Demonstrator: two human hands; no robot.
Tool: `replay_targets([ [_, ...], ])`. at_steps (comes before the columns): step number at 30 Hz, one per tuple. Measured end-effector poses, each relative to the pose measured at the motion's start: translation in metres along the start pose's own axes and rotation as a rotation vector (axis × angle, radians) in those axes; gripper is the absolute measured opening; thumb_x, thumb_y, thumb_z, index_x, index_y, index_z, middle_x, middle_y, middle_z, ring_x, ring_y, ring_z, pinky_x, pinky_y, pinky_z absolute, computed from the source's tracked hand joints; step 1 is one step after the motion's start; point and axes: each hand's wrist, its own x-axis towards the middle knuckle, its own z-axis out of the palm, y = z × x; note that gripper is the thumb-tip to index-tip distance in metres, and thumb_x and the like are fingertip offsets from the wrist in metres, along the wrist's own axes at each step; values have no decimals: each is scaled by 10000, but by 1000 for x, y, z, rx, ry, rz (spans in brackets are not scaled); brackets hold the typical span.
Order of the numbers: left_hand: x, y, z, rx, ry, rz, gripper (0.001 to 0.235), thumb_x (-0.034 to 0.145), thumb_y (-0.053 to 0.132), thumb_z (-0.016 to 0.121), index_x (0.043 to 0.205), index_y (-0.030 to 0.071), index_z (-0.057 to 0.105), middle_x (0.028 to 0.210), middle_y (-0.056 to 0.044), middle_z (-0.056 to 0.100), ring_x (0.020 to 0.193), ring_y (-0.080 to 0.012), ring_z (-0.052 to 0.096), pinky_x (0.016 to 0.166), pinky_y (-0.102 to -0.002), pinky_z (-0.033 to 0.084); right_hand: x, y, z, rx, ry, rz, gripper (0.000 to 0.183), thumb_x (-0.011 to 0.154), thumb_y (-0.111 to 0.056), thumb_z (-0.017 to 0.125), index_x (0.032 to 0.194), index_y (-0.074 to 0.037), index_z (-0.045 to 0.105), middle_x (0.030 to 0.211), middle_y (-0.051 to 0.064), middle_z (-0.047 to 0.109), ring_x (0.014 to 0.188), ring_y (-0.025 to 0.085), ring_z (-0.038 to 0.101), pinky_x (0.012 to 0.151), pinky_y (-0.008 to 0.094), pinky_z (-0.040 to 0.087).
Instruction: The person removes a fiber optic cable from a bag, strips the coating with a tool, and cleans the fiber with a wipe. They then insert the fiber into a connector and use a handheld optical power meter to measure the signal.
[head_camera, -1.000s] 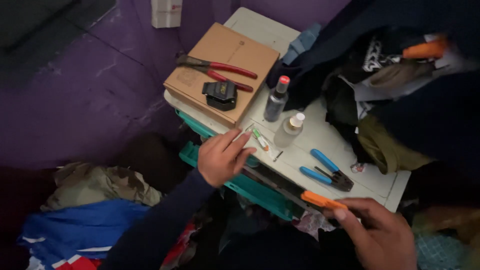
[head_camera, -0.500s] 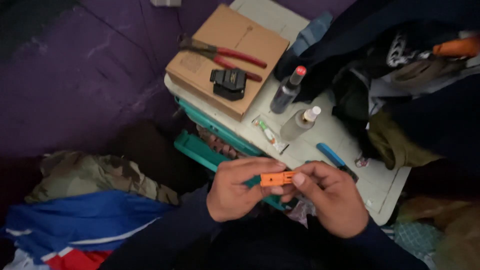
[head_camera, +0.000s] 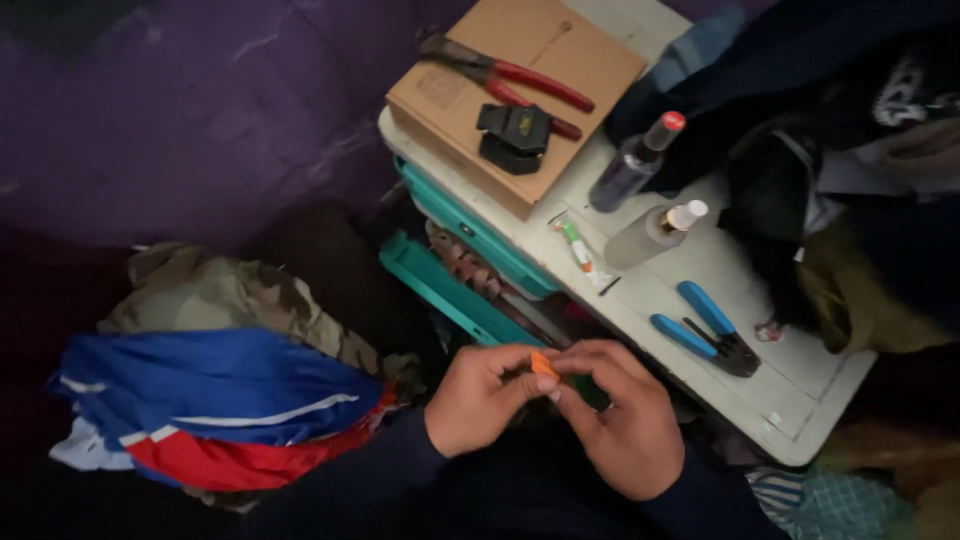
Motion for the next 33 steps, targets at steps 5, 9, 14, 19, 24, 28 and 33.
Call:
replay_targets([
  [5, -21, -12, -1, -10, 51, 34, 402, 978, 176, 687, 1329, -16, 644, 1132, -57, 759, 926, -56, 692, 812, -248, 569, -2, 9, 15, -11, -55, -171, 171, 813, -101, 796, 955, -35, 727, 1014, 92, 755, 972, 221, 738, 820, 313, 573],
  [9, -35, 0, -14, 39, -28, -71, 429, 987, 188, 656, 1381, 22, 621, 933, -63, 788, 813, -85, 734, 727, -256, 575, 7, -4, 19, 27, -270, 271, 226, 775, -139, 849, 972, -65, 766, 841, 77, 789, 753, 250, 780, 645, 355, 568],
  [14, -37, -5, -28, 16, -94, -90, 328, 995, 163, 664, 1277, 0, 698, 888, -75, 768, 750, -102, 703, 691, -264, 578, 10, 8, 22, 40, -246, -75, 268, 716, -82, 835, 962, -53, 732, 873, 105, 766, 821, 254, 768, 746, 340, 586],
  [19, -35, -15, -21, -197, -33, -1, 237, 1022, 120, 657, 1220, -8, 678, 994, -67, 745, 893, -84, 698, 790, -255, 576, 14, 7, 20, -3, -246, -88, 284, 691, -59, 823, 956, -35, 723, 901, 108, 752, 821, 230, 780, 703, 323, 588],
  [24, -24, -4, -40, 240, -228, 1, 183, 940, 134, 731, 1072, 10, 708, 832, -85, 748, 696, -170, 719, 634, -315, 559, 19, 17, 22, -20, -135, -213, 229, 715, -28, 781, 912, -17, 664, 906, 106, 713, 933, 224, 756, 921, 340, 571],
  [28, -14, -54, -59, 252, -233, 60, 215, 908, 103, 723, 1108, 32, 687, 827, -85, 728, 713, -191, 723, 643, -323, 564, 24, 21, 26, 180, -41, -16, 131, 856, -38, 748, 969, -9, 690, 973, 113, 722, 1082, 218, 725, 907, 338, 570],
  [33, 138, -342, -225, -1029, -212, 687, 318, 1027, 369, 491, 1047, 74, 608, 843, -106, 659, 721, -272, 656, 753, -534, 580, 29, 34, 26, 292, 10, 44, 120, 898, -25, 706, 1010, 15, 689, 1080, 116, 704, 1079, 178, 680, 885, 281, 540],
])
